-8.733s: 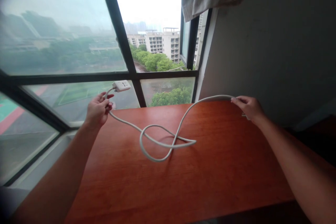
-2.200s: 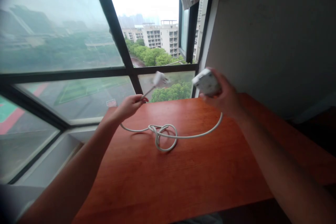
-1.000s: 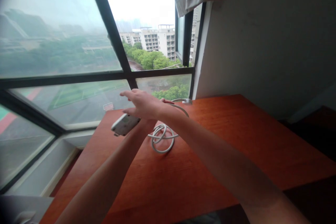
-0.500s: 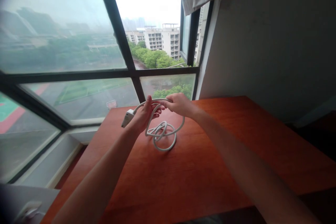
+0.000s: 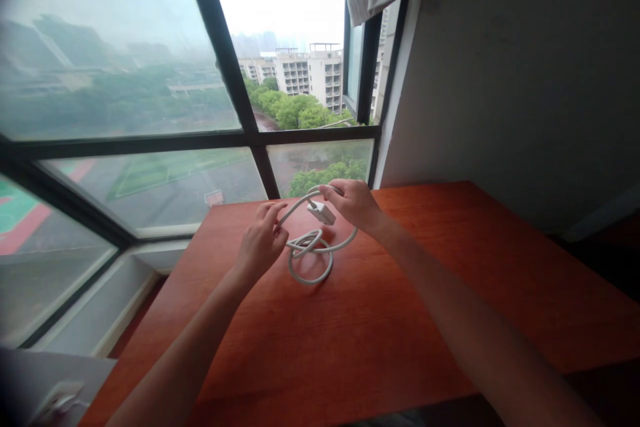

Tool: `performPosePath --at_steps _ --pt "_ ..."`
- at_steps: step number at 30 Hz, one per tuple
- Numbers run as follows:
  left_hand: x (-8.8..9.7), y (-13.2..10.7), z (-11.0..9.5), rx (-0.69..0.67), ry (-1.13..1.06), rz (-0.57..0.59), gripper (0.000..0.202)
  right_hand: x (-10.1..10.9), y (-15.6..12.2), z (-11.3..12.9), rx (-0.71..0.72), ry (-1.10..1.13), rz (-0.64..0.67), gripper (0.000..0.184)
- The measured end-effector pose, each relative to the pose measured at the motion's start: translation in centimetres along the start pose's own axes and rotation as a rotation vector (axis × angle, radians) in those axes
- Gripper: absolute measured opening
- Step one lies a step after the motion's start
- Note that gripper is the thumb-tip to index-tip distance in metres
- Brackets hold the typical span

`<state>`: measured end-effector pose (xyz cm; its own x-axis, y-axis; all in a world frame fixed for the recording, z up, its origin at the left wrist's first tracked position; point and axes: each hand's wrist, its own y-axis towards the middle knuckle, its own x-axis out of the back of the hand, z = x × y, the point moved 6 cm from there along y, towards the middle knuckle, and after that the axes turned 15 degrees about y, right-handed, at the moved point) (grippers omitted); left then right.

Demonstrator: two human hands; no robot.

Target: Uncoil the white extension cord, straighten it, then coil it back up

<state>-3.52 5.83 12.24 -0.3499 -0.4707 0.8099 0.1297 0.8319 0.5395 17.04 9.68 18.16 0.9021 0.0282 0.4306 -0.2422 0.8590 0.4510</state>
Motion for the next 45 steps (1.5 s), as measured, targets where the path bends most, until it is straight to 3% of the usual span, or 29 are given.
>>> performPosePath --at_steps 4,8,11,15,18,21,23,26,28,30,33,35,39,45 --pt "-2.8 1.8 0.8 -0.071 -0.231 0.083 0.059 0.5 -1.1 1.5 0.091 -0.008 -0.046 0.044" --pt "-6.3 3.0 1.8 0.027 -0.683 0.358 0.052 0.3 -2.3 2.9 0.170 0.023 -0.013 0.046" --pt "-6.5 3.4 1.5 0.024 -0.808 0.411 0.034 0.0 -2.7 3.2 0.175 0.091 -0.004 0.046" --pt "-6.0 3.8 0.9 0.051 -0.858 0.441 0.016 0.1 -2.4 2.2 0.106 0.274 -0.138 0.044" --pt "-6.2 3.8 0.4 0.043 -0.902 0.520 0.018 -0.1 -1.6 1.0 0.047 0.389 -0.202 0.046" --pt "-6.6 3.5 -0.2 -0.035 -0.900 0.604 0.034 -0.3 -0.7 -0.5 -0.022 0.466 -0.238 0.051" --pt "-6.5 3.5 -0.3 -0.111 -0.802 0.540 0.056 -0.6 -0.3 -1.9 -0.097 0.523 -0.236 0.053" --pt "-4.4 3.4 -0.2 -0.223 -0.460 0.199 0.085 -0.9 -0.1 -4.1 -0.194 0.554 -0.250 0.054" --pt "-2.4 2.8 -0.9 -0.346 -0.181 -0.018 0.082 -0.8 -0.2 -5.2 -0.220 0.515 -0.274 0.054" --pt "-1.1 1.9 -2.5 -0.545 0.033 -0.103 0.064 -0.8 -0.2 -5.9 -0.227 0.451 -0.293 0.055" --pt "-0.4 1.1 -4.4 -0.834 0.149 -0.033 0.049 -0.9 -0.2 -6.0 -0.212 0.344 -0.304 0.056" --pt "-0.3 1.3 -4.7 -0.894 0.144 0.032 0.044 -1.1 -0.1 -5.7 -0.190 0.269 -0.302 0.055" --pt "-0.5 2.3 -3.9 -0.816 0.079 0.064 0.038 -1.8 0.0 -5.2 -0.209 0.281 -0.237 0.057" --pt "-1.1 1.8 -2.6 -0.604 -0.293 0.039 0.037 -3.0 -0.8 -6.0 -0.322 0.667 -0.031 0.070"
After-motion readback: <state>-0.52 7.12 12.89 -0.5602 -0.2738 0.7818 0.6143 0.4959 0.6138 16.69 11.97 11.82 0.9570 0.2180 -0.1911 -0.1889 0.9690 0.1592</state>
